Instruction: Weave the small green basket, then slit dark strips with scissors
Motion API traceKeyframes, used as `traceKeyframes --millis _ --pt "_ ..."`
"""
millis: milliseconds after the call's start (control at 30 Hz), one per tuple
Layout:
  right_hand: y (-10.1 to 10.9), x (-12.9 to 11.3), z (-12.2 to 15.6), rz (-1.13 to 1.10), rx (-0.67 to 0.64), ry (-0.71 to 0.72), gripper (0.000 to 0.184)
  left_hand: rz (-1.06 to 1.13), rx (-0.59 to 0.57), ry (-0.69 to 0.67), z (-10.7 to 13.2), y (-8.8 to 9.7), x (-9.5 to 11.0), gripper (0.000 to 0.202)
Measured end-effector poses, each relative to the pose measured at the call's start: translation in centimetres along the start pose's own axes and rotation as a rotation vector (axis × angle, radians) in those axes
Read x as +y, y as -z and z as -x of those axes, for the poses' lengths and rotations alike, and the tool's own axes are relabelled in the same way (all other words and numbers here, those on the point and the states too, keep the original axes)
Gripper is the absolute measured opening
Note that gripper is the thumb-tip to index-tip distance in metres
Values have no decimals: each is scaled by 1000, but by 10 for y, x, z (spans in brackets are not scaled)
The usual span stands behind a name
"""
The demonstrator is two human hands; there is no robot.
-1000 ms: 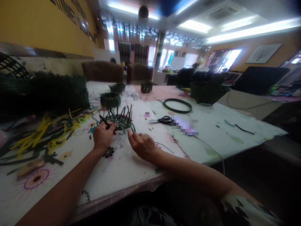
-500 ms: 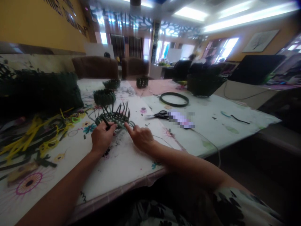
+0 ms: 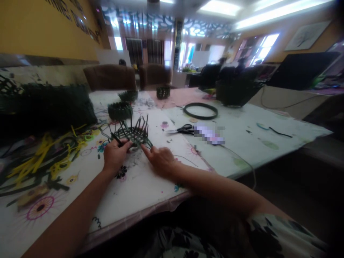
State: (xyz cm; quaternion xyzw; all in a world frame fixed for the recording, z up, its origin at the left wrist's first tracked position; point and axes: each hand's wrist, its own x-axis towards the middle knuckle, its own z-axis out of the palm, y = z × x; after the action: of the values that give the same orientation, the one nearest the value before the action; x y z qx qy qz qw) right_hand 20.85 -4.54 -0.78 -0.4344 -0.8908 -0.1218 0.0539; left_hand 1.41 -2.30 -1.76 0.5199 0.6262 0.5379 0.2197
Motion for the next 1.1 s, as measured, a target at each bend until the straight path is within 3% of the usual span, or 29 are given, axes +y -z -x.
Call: traceKeyframes --millis 167,333,567,867,967,1100 --pt "8 6 1 3 88 -158 48 157 -16 -1 3 3 14 37" --pt "5 5 0 -21 89 -239 45 188 -22 28 7 0 18 36" --pt "3 -3 0 -78 65 -233 44 273 -6 86 5 1 16 37" --pt "2 13 -4 -286 135 -302 40 396 33 243 9 5 36 41" --pt "0 22 -6 -361 190 -317 35 391 6 276 6 10 39 40" --pt "3 35 -9 -484 257 -269 42 406 -98 326 -1 21 40 38"
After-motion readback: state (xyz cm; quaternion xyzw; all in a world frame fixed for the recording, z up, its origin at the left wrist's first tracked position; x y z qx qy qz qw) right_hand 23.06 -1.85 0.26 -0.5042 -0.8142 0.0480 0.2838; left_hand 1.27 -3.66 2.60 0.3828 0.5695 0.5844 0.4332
